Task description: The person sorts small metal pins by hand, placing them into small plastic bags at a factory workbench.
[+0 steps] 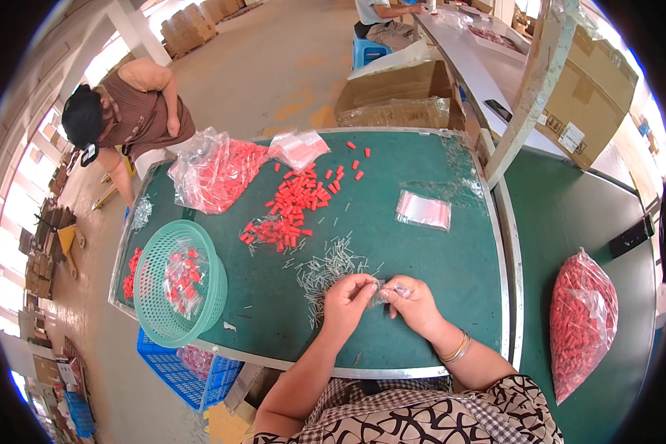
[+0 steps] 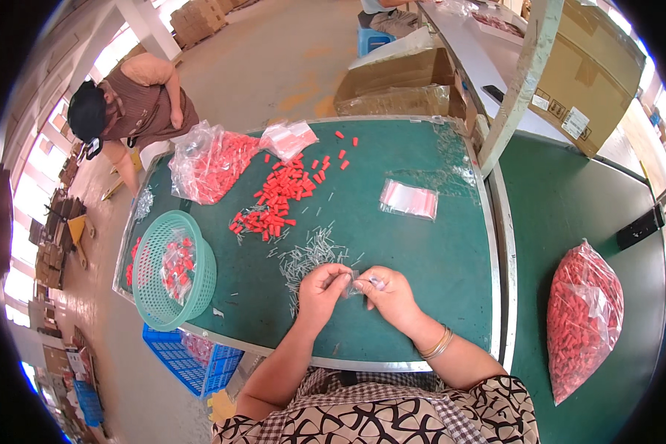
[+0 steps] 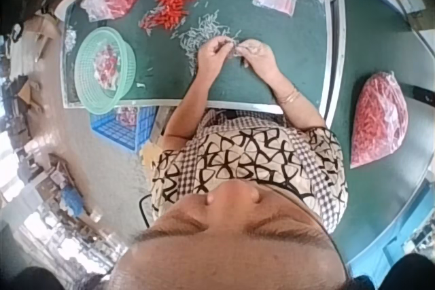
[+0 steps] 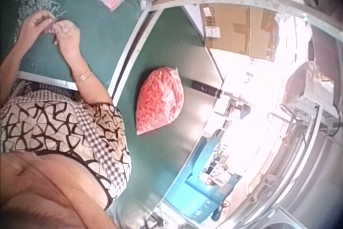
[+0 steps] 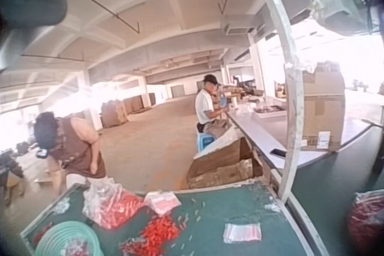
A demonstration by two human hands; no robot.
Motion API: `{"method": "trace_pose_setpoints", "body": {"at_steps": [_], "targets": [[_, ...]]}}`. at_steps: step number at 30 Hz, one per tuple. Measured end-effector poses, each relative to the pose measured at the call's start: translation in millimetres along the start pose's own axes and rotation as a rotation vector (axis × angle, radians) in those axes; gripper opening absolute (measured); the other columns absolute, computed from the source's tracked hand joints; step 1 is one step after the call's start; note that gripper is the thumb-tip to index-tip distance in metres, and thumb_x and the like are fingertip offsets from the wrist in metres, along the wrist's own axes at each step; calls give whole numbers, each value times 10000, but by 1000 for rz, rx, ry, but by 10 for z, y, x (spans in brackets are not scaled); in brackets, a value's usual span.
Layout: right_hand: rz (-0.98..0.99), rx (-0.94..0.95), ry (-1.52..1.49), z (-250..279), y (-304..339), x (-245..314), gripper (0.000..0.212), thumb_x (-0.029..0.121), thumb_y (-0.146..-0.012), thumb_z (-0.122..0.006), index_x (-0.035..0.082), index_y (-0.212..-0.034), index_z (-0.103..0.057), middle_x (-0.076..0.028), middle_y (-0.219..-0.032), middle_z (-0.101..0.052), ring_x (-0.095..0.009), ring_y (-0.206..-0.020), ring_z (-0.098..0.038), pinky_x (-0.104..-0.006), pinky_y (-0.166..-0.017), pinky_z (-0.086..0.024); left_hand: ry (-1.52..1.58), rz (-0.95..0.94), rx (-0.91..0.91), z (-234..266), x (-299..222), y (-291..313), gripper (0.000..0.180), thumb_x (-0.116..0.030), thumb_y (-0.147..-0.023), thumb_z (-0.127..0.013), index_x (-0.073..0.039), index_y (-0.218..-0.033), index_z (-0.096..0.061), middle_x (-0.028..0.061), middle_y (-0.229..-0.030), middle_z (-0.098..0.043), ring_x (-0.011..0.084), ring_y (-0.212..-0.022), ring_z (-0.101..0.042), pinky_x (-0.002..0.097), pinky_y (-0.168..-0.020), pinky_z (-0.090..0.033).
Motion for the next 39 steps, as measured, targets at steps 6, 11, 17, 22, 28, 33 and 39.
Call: {"method": "trace_pose_setpoints", "body": {"at_steps": [6,11,17,22,28,33,39], "targets": [[-1,11,101,-16,6,-14,117,140,-902,-625,24,-910,-635,5,-684,-560,-61,-517,-509,-205,-465,-411,119,94,13,-2,-1,-8,105,-66,-891,-611,2,-968,-628,3,-790,-618,51,-650,-548,203,-580,-455],[-102,6,-61,13,-8,9,134,128,-906,-618,9,-959,-650,-7,-723,-577,-62,-520,-510,-199,-461,-401,52,73,-10,13,1,-13,101,-62,-890,-607,-1,-966,-630,9,-798,-622,56,-645,-550,203,-583,-458],[-67,-13,30,9,-13,53,87,90,-867,-657,4,-861,-670,-7,-717,-576,-65,-515,-513,-200,-456,-404,-101,-71,-58,15,-38,-11,129,-44,-842,-649,-5,-964,-629,35,-816,-627,92,-687,-574,224,-621,-474],[80,-151,190,22,4,169,61,53,-806,-692,0,-783,-670,-38,-687,-572,-94,-510,-522,-236,-461,-414,-653,-646,-284,8,-321,-5,182,-17,-772,-696,-2,-942,-633,83,-843,-632,153,-743,-609,258,-668,-492],[320,-196,545,-13,39,295,46,45,-743,-711,23,-758,-674,-87,-692,-583,-198,-611,-575,-308,-551,-452,-390,-383,-96,-71,-151,57,130,-25,-741,-712,6,-841,-635,96,-798,-634,216,-708,-623,302,-641,-498],[321,-174,530,-28,37,251,42,50,-742,-696,28,-766,-671,-92,-683,-577,-233,-614,-568,-325,-568,-456,-346,-305,-115,-70,-102,48,103,19,-728,-682,8,-803,-612,91,-755,-622,191,-645,-614,291,-588,-496],[404,-200,594,-44,70,255,93,35,-695,-684,18,-697,-593,-107,-666,-560,-264,-623,-579,-346,-555,-463,-567,-358,-166,-90,-104,62,124,35,-679,-675,-20,-732,-577,73,-682,-570,178,-599,-575,291,-557,-480]]}}
Point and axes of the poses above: each hand's wrist, its own y-axis away from the middle knuckle, its own z-axis out of the back of the hand, x = y × z, the point moved 3 cm from there along -y, towards the middle knuckle
